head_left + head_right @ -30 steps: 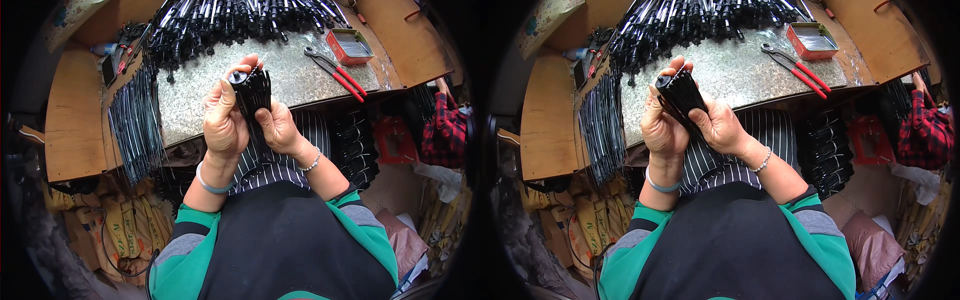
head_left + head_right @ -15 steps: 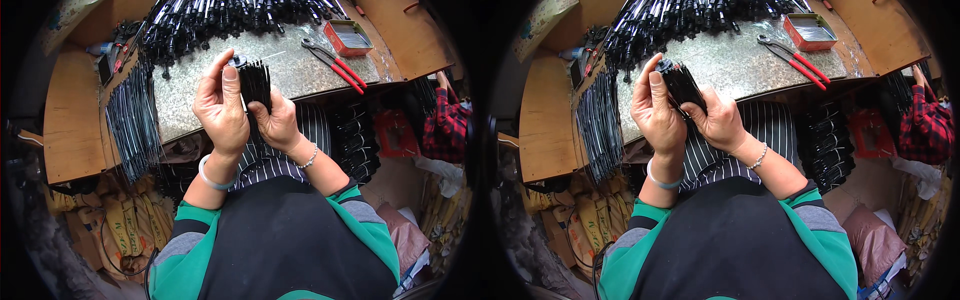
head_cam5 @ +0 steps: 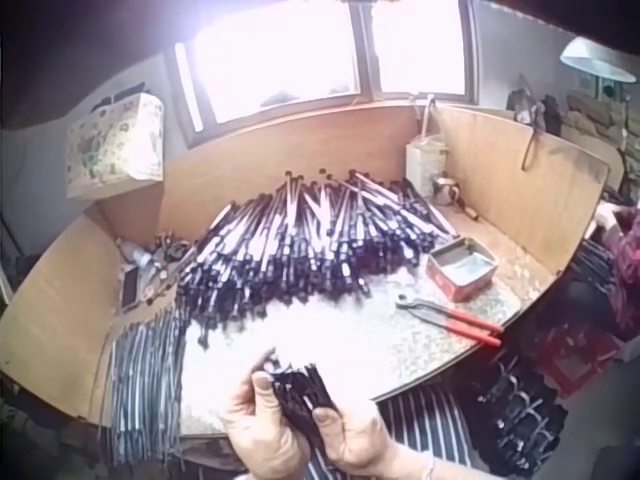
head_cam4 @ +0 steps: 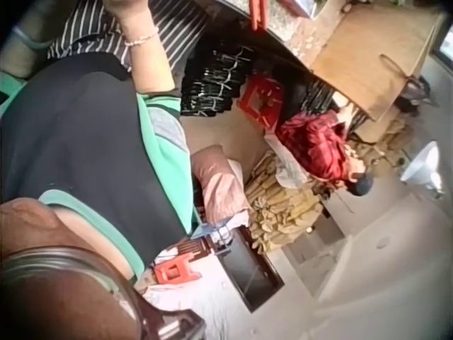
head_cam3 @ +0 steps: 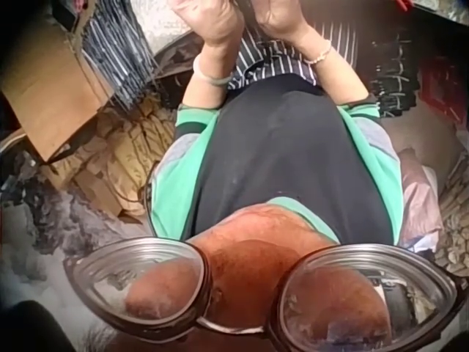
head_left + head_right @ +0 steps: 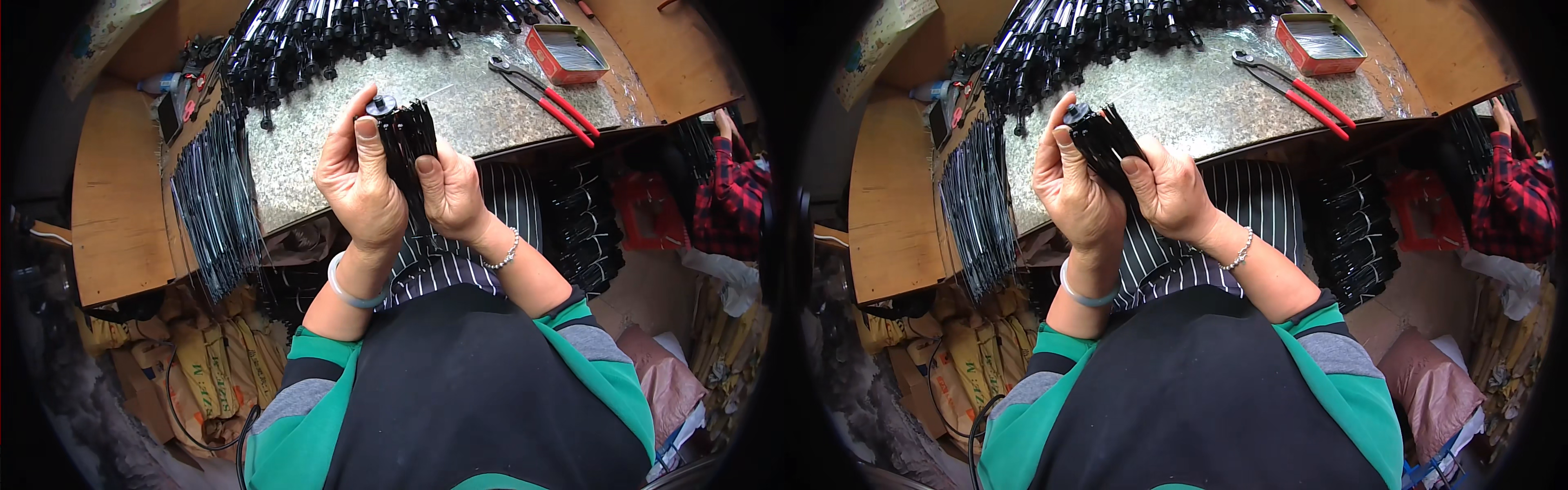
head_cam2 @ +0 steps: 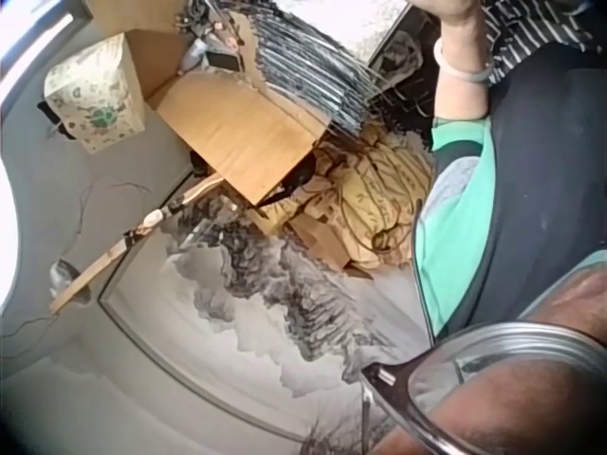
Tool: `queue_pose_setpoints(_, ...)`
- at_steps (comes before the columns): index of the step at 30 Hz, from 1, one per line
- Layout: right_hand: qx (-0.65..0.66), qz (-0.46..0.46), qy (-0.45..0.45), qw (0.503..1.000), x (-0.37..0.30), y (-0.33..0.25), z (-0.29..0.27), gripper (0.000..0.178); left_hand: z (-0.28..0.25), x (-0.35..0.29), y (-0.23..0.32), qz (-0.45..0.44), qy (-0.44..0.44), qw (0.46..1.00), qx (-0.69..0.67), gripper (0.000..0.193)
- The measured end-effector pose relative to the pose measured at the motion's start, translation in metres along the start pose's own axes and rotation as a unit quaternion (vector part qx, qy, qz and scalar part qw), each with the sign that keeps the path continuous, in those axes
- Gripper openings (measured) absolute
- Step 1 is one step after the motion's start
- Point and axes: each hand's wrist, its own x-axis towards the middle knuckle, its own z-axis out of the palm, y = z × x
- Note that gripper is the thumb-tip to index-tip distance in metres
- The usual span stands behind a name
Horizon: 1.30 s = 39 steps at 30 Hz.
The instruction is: Assembling and securing bundles of black plastic rods using pliers at a workbench.
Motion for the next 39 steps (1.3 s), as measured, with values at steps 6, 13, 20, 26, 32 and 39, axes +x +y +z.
queue_pose_setpoints(6, 0.029, -0.006, 0.018, 0.999, 0.001, -0.004, 0.001, 0.022, 0.004, -0.001, 0.002, -0.019, 0.031, 0.997, -0.062, 0.028)
queue_pose_setpoints(13, 0.040, 0.006, 0.005, 0.999, -0.001, -0.002, -0.002, 0.022, 0.001, -0.002, -0.001, -0.025, 0.001, 0.995, -0.095, 0.030)
queue_pose_setpoints(20, 0.054, 0.011, 0.017, 0.998, -0.005, -0.005, 0.000, 0.022, -0.001, -0.001, -0.002, 0.007, -0.010, 1.000, -0.018, 0.029)
queue_pose_setpoints(26, 0.056, 0.006, 0.015, 0.998, -0.008, 0.000, 0.001, 0.023, -0.003, -0.002, -0.003, 0.001, -0.022, 0.999, -0.039, 0.031)
queue_pose_setpoints(32, 0.071, -0.007, 0.017, 0.997, -0.006, -0.001, 0.002, 0.023, -0.005, -0.003, -0.002, 0.003, -0.034, 0.998, -0.058, 0.031)
queue_pose_setpoints(39, 0.045, -0.012, 0.002, 0.999, 0.001, -0.001, 0.003, 0.024, 0.003, -0.006, 0.002, 0.021, 0.016, 0.998, -0.062, 0.029)
